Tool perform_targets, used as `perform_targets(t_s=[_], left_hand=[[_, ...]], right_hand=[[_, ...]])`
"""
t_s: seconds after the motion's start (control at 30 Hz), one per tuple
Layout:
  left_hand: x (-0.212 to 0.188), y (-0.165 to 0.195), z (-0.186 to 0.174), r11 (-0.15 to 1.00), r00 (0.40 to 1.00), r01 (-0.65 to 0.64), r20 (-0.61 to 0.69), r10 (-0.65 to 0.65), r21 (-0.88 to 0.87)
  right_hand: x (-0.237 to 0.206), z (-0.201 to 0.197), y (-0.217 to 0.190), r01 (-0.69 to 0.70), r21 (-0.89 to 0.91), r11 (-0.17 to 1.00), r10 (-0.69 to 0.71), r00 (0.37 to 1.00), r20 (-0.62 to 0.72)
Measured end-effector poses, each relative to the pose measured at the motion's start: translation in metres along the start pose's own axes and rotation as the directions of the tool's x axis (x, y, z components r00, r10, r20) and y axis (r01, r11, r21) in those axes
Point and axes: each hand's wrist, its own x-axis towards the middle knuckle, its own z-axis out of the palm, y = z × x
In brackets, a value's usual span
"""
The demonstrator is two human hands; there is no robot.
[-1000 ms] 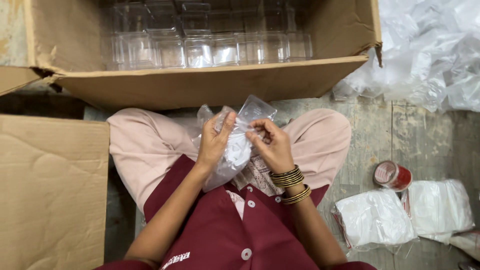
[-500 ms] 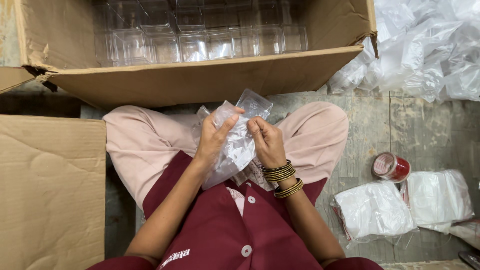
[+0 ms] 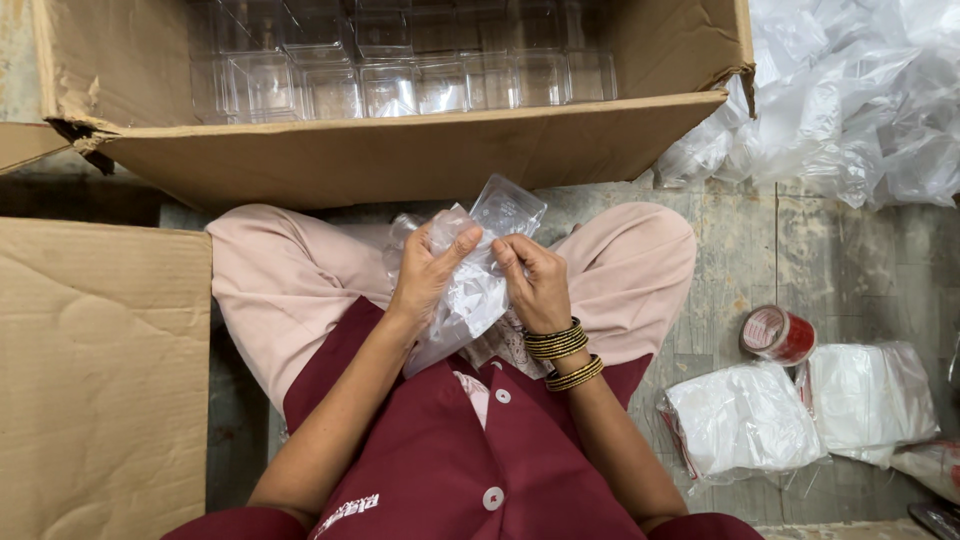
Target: The person sits on the floor and packs clear plastic boxes into clear plastic bags, twisting the bags closed, and places the bagged boxes into a large cardboard box alongside other bagged boxes. Another worker nearby handles bagged boxes as well.
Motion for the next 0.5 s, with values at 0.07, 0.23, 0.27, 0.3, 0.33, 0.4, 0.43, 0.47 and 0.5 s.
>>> perform_targets(t_s=[0.07, 0.23, 0.27, 0.3, 0.33, 0.4, 0.43, 0.47, 0.5], left_hand=[[0.0, -0.001, -0.002, 1.0, 1.0, 0.022, -0.002, -0.022, -0.009], [0.0, -0.005, -0.008, 0.995, 0.994, 0.092, 0.064, -0.09, -0.034], [0.0, -0.006, -0.009, 0.998, 0.995, 0.061, 0.073, -0.061, 0.008], [0.0, -0.006, -0.011, 0.998, 0.996, 0.029, 0.083, -0.033, 0.05], [0.0, -0.006, -0.012, 0.996, 0.995, -0.004, 0.095, -0.005, 0.091], [-0.001, -0.005, -0.016, 0.993, 0.987, 0.115, 0.112, -0.111, -0.032], [-0.002, -0.004, -0.017, 0.98, 0.979, 0.175, 0.125, -0.163, -0.093], [-0.003, -0.004, -0.018, 0.962, 0.96, 0.248, 0.163, -0.228, -0.116], [-0.004, -0.003, -0.019, 0.937, 0.935, 0.321, 0.201, -0.292, -0.135]], right_hand=[[0.0, 0.001, 0.001, -0.028, -0.012, 1.0, 0.028, 1.0, 0.001], [-0.003, 0.0, 0.01, -0.026, -0.01, 1.0, 0.026, 0.999, -0.025], [-0.004, -0.001, 0.014, 0.011, -0.025, 1.0, -0.012, 1.0, -0.025], [-0.005, -0.001, 0.018, 0.049, -0.04, 0.998, -0.05, 0.998, -0.026], [-0.006, -0.001, 0.024, 0.032, -0.046, 0.998, -0.034, 0.999, -0.031], [-0.008, 0.0, 0.037, -0.002, -0.058, 0.998, 0.0, 0.999, -0.041], [-0.007, 0.0, 0.044, -0.122, 0.301, 0.946, 0.133, 0.991, -0.017], [-0.005, -0.001, 0.051, -0.225, 0.615, 0.756, 0.248, 0.967, 0.05], [-0.004, -0.003, 0.058, -0.298, 0.839, 0.455, 0.33, 0.932, 0.152]])
